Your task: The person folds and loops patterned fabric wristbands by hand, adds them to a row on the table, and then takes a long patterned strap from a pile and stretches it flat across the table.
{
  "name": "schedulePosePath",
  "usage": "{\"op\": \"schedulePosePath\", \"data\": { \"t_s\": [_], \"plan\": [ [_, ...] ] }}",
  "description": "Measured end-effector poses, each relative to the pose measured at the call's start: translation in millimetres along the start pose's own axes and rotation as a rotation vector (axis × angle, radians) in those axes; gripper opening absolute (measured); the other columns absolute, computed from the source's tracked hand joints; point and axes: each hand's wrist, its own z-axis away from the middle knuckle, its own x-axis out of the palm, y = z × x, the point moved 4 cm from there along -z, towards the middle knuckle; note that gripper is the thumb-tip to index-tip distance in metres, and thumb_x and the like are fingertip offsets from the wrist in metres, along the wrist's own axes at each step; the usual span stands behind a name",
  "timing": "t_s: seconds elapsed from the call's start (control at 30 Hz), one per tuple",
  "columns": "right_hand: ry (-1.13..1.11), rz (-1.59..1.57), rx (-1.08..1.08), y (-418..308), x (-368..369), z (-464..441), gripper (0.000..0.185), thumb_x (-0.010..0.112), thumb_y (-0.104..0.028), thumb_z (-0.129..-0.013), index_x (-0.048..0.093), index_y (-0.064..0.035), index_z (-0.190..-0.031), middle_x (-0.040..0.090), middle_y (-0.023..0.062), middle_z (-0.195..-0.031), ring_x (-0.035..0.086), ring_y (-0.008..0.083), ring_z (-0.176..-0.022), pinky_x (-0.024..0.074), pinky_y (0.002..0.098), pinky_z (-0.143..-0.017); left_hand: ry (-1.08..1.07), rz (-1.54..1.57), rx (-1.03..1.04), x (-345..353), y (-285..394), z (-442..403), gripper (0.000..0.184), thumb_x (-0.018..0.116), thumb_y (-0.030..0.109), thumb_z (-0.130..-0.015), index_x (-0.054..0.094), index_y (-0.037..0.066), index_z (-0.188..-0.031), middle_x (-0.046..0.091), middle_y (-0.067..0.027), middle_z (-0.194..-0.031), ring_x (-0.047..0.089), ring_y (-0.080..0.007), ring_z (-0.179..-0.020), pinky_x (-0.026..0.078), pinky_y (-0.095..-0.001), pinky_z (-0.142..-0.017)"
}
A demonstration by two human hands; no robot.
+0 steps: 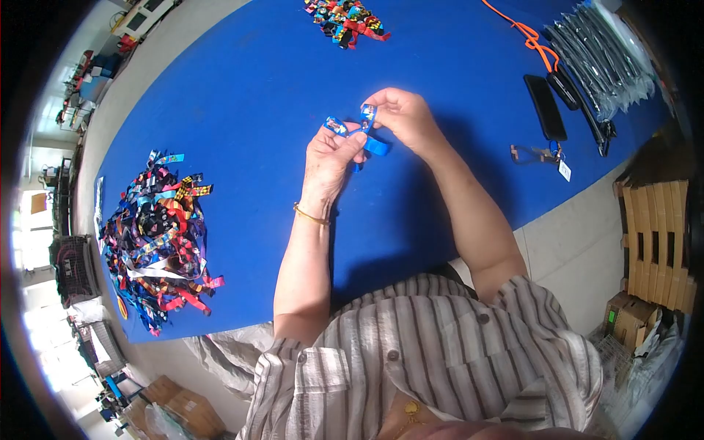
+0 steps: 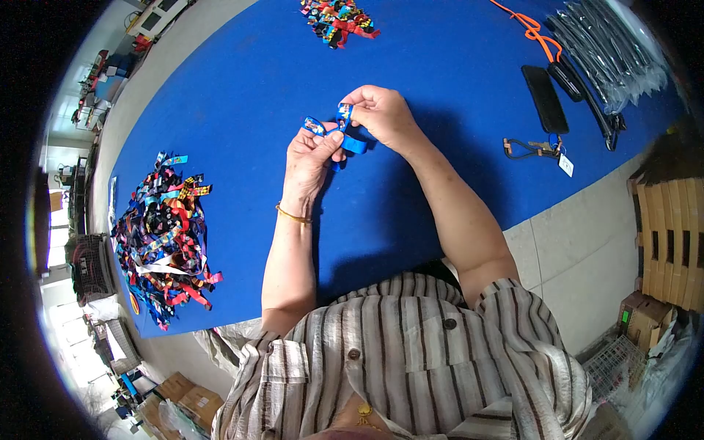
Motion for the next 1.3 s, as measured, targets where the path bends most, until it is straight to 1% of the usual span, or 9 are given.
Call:
{"op": "schedulePosePath", "data": {
  "t_s": [0.13, 0.33, 0.53, 0.67, 0.77, 0.97, 1.1, 1.17, 1.3],
  "plan": [
    [-0.103, -0.049, 0.133, -1, -6, 2, 0.025, 0.068, -0.011, -0.095, 0.068, 0.0034, -0.115, 0.072, 0.007, -0.099, 0.067, 0.0128, -0.089, 0.0552, 0.0278, -0.083, 0.08, 0.005, 0.011, 0, -3, -1, 0.015, 0.073, 0.001, -0.095, 0.066, 0.002, -0.108, 0.07, -0.0055, -0.08, 0.064, -0.0121, -0.066, 0.052, -0.0267, -0.063],
    [-0.219, -0.12, 0.135, -14, -3, 8, 0.034, 0.072, -0.02, -0.096, 0.064, 0.002, -0.121, 0.07, 0.0081, -0.104, 0.066, 0.0132, -0.094, 0.054, 0.0287, -0.086, 0.152, -0.023, 0.019, -5, -3, -1, 0.019, 0.074, -0.002, -0.093, 0.063, 0.002, -0.108, 0.069, -0.0041, -0.08, 0.062, -0.0095, -0.065, 0.051, -0.0238, -0.064],
    [-0.194, 0.017, 0.139, 8, -1, 0, 0.026, 0.071, -0.021, -0.098, 0.066, 0.0005, -0.112, 0.071, 0.0054, -0.094, 0.065, 0.0116, -0.087, 0.0532, 0.0275, -0.079, 0.064, -0.033, -0.015, -6, -5, -3, 0.007, 0.068, 0.005, -0.099, 0.066, 0.003, -0.106, 0.071, -0.0058, -0.084, 0.065, -0.0121, -0.069, 0.053, -0.0272, -0.067],
    [-0.136, -0.002, 0.114, 6, -4, 0, 0.023, 0.071, -0.021, -0.099, 0.067, -0.0005, -0.109, 0.071, 0.0044, -0.091, 0.065, 0.0108, -0.083, 0.0529, 0.0271, -0.076, 0.032, 0.016, -0.087, -1, 5, -1, 0.012, 0.065, 0.012, -0.102, 0.066, 0.001, -0.108, 0.073, -0.0069, -0.086, 0.064, -0.01, -0.073, 0.051, -0.0255, -0.069],
    [-0.132, -0.037, 0.1, 2, -3, 2, 0.023, 0.071, -0.021, -0.099, 0.067, -0.0007, -0.11, 0.071, 0.0043, -0.092, 0.065, 0.0104, -0.083, 0.0527, 0.0266, -0.076, 0.05, -0.045, 0.004, -3, 2, -2, 0.011, 0.066, 0.009, -0.101, 0.066, 0.001, -0.109, 0.074, -0.0089, -0.089, 0.064, -0.0108, -0.072, 0.052, -0.0258, -0.071],
    [-0.102, -0.071, 0.083, -10, 2, 4, 0.022, 0.071, -0.018, -0.099, 0.067, 0.0007, -0.109, 0.07, 0.0028, -0.09, 0.064, 0.008, -0.081, 0.052, 0.0248, -0.072, 0.03, 0.0, 0.008, -3, 0, -2, 0.015, 0.068, 0.009, -0.1, 0.065, 0.001, -0.113, 0.073, -0.0075, -0.094, 0.066, -0.0124, -0.076, 0.054, -0.0275, -0.077],
    [-0.051, -0.049, 0.061, -8, -9, 3, 0.022, 0.07, -0.02, -0.1, 0.067, -0.0004, -0.109, 0.069, 0.0027, -0.092, 0.063, 0.0084, -0.083, 0.052, 0.0251, -0.074, 0.34, -0.293, 0.21, -10, 12, -2, 0.028, 0.075, 0.014, -0.097, 0.06, 0.001, -0.117, 0.07, -0.0054, -0.1, 0.063, -0.0092, -0.085, 0.051, -0.0252, -0.077],
    [-0.033, -0.034, 0.052, -9, -10, 3, 0.022, 0.07, -0.02, -0.1, 0.067, -0.0002, -0.109, 0.069, 0.0028, -0.092, 0.064, 0.0082, -0.083, 0.0521, 0.0253, -0.074, 0.456, -0.617, 0.329, -14, 21, 3, 0.024, 0.073, 0.016, -0.099, 0.063, 0.0, -0.115, 0.069, -0.0044, -0.097, 0.062, -0.0087, -0.083, 0.051, -0.0247, -0.077],
    [-0.08, -0.026, 0.027, -11, 0, 5, 0.02, 0.069, -0.018, -0.1, 0.067, 0.0, -0.109, 0.07, 0.0036, -0.093, 0.064, 0.0087, -0.084, 0.0527, 0.0258, -0.075, 0.228, -0.432, 0.213, -1, 11, 1, 0.021, 0.069, 0.019, -0.103, 0.07, 0.0, -0.111, 0.069, -0.0016, -0.093, 0.061, -0.0083, -0.082, 0.051, -0.0244, -0.076]
  ]
}}
